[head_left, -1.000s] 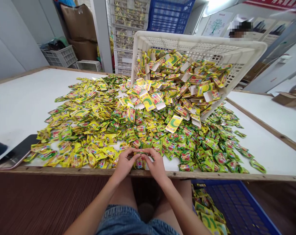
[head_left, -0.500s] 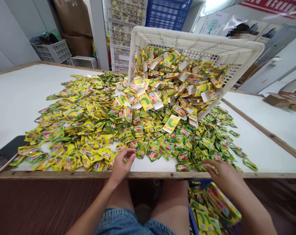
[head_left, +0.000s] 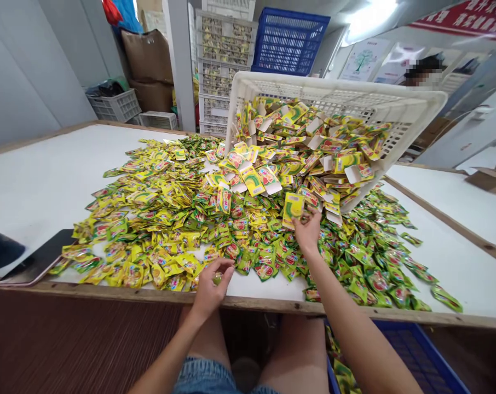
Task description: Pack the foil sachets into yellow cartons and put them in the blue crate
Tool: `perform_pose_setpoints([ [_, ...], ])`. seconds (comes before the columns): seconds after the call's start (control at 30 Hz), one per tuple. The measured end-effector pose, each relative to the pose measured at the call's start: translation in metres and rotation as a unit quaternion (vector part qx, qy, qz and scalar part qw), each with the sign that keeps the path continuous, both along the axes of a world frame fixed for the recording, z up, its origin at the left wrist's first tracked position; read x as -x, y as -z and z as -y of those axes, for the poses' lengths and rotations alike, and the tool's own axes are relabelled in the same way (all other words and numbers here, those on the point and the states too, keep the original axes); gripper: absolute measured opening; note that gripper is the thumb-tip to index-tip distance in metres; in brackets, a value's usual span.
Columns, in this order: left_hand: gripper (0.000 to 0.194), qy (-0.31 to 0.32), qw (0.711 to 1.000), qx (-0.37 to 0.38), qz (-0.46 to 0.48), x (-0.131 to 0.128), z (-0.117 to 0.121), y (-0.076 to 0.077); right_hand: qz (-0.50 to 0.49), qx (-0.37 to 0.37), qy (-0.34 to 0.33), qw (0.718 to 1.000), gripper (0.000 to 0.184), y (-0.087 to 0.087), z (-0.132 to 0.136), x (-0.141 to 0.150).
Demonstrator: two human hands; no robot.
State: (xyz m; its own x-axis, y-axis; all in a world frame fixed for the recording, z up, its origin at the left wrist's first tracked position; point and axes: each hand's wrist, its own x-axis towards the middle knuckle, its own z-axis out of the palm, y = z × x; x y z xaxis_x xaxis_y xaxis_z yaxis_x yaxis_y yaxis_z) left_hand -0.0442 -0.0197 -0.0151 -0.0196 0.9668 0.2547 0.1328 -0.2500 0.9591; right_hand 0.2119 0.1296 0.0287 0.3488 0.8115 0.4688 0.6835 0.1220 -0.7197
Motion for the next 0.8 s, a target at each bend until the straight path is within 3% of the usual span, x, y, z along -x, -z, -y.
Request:
perform_pose_setpoints([
  [0.07, 0.034, 0.044, 0.994, 0.029, 0.097, 0.002, -0.005, 0.002, 0.034, -0.092, -0.054, 0.994, 0.027, -0.008, 0.027, 0.018],
  [0.13, 0.05, 0.108, 0.968, 0.072, 0.214, 0.004, -0.011, 0.004, 0.079, -0.167, -0.197, 0.963, 0.016, -0.013, 0.061, 0.044],
  [0.2, 0.058, 0.156, 0.927, 0.132, 0.315, 0.004, -0.015, 0.006, 0.136, -0.183, -0.34, 0.912, 0.014, -0.013, 0.091, 0.072],
  [0.27, 0.05, 0.167, 0.891, 0.187, 0.379, 0.004, -0.013, 0.005, 0.18, -0.174, -0.428, 0.868, 0.02, -0.008, 0.11, 0.095],
  [0.3, 0.042, 0.154, 0.882, 0.205, 0.396, 0.006, -0.01, 0.003, 0.181, -0.167, -0.447, 0.86, 0.025, -0.005, 0.114, 0.104],
  [0.4, 0.033, 0.09, 0.878, 0.224, 0.413, 0.018, 0.004, -0.006, 0.113, -0.151, -0.419, 0.888, 0.036, 0.002, 0.105, 0.122],
  [0.5, 0.046, 0.038, 0.882, 0.205, 0.423, 0.043, 0.02, -0.016, 0.068, -0.101, -0.359, 0.926, 0.024, 0.006, 0.079, 0.141],
  [0.6, 0.062, -0.032, 0.884, 0.194, 0.424, 0.064, 0.031, -0.022, 0.108, -0.012, -0.339, 0.934, 0.014, 0.013, 0.055, 0.174],
  [0.73, 0.072, -0.083, 0.881, 0.183, 0.429, 0.07, 0.037, -0.027, 0.164, 0.076, -0.274, 0.944, 0.036, 0.031, 0.043, 0.228],
  [0.8, 0.071, -0.083, 0.884, 0.182, 0.422, 0.068, 0.038, -0.026, 0.151, 0.099, -0.274, 0.944, 0.032, 0.038, 0.045, 0.245],
])
